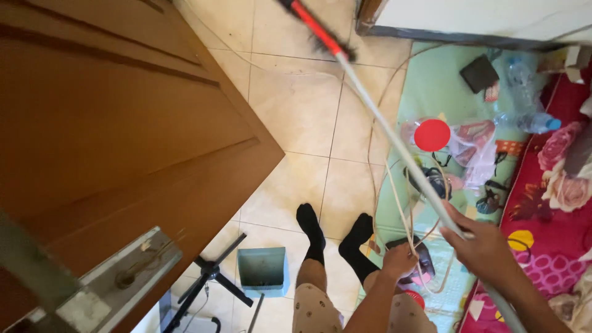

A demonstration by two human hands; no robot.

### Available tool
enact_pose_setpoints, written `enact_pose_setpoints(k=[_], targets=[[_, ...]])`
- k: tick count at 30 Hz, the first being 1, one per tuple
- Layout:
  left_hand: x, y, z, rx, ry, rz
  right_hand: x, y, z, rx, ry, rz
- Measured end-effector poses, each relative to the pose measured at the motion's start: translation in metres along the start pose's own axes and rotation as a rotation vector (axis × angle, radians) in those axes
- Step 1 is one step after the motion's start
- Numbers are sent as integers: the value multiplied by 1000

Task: Sweeping the tiled floor of a bedroom using a broom and dustpan.

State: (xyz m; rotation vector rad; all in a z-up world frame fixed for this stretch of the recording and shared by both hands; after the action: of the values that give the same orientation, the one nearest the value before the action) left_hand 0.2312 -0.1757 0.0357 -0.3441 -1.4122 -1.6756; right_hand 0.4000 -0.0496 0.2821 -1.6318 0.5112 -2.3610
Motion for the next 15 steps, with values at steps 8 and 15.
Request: enact_pose_setpoints(k=[8,15], targets=[[-9,0,18,-445,-39,90,-21,-10,-4,133,51,57],[22,30,292,-750,341,3,-1,-51,-41,-171,-106,155]])
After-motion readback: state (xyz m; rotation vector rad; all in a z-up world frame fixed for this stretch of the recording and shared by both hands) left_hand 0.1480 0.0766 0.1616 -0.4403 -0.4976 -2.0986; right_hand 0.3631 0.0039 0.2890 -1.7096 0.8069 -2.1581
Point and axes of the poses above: each hand's wrist, its own x-axis away from the middle knuckle, its own z-axis out of the back of the hand, y = z × x, the point moved 10 cm from there along -x, towards the middle knuckle, and after that the axes turned 14 degrees about -x, right-handed, at the moved point
